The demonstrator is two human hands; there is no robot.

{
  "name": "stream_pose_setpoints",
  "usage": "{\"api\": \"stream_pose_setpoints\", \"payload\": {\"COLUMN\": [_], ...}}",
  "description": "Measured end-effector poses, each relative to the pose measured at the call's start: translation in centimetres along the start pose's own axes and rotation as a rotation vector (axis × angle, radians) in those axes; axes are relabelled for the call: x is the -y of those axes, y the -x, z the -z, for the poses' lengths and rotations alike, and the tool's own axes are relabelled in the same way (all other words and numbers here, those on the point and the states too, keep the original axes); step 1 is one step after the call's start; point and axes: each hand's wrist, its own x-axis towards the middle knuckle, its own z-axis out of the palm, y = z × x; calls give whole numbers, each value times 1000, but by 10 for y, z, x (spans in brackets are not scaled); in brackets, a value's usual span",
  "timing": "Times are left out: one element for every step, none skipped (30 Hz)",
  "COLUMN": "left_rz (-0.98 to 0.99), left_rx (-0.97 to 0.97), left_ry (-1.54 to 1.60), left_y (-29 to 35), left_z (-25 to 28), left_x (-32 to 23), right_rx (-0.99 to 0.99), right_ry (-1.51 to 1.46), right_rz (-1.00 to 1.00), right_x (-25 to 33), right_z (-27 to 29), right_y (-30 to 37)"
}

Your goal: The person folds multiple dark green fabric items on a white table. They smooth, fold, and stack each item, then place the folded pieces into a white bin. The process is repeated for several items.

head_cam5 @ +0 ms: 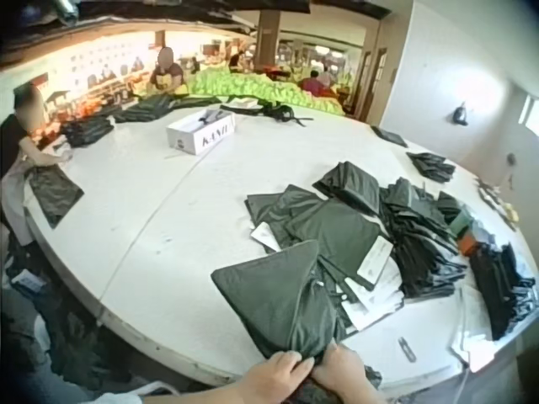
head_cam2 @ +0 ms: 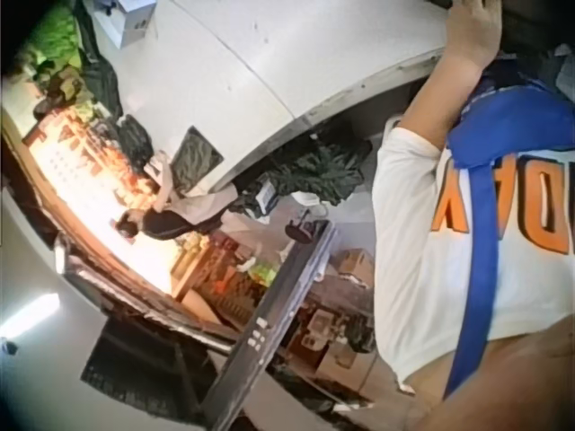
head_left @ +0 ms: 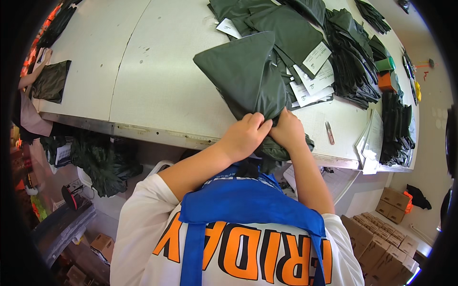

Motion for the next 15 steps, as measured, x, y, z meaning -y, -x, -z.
{"api": "stream_pose_setpoints", "payload": {"left_rz": [-1, -2, -4, -64, -144, -224, -311, -264, -130, -24, 85, 112, 147, 195, 240], "left_rx": [-17, -34, -52, -112, -99, -85, -72, -232, -232, -217, -204, -259, -322, -353, -392], "left_ry": [17, 35, 52, 104, 160, 216, 275, 217, 203, 188, 176, 211, 238, 283, 326], "left_y": [-2, -5, -10, -15, -20, -23, -26, -21, -9, 2, 10, 12, 11, 9, 5], "left_z": [3, 8, 12, 14, 17, 22, 27, 36, 41, 42, 37, 23, 6, 2, -2], "left_x": [3, 9, 13, 14, 18, 23, 28, 32, 47, 55, 60, 62, 60, 63, 67], "right_rx": [10, 8, 5, 6, -15, -36, -64, -46, -91, -41, 11, 44, 87, 122, 115], "right_ry": [-51, -139, -226, -310, -373, -436, -497, -511, -700, -792, -880, -997, -1110, -1223, -1273], "right_rz": [-26, -30, -33, -32, -23, -13, -8, -47, 13, 24, 34, -16, -59, -105, -125], "right_x": [3, 5, 7, 8, 5, 0, -5, -3, -10, -15, -17, -15, -9, -3, 4], "right_z": [-1, 0, 4, 6, 4, 0, -1, 11, 13, 19, 24, 27, 29, 32, 35], "right_y": [-2, -3, -2, -2, -4, -6, -9, -4, -5, -4, -4, -2, -1, 1, 2]}}
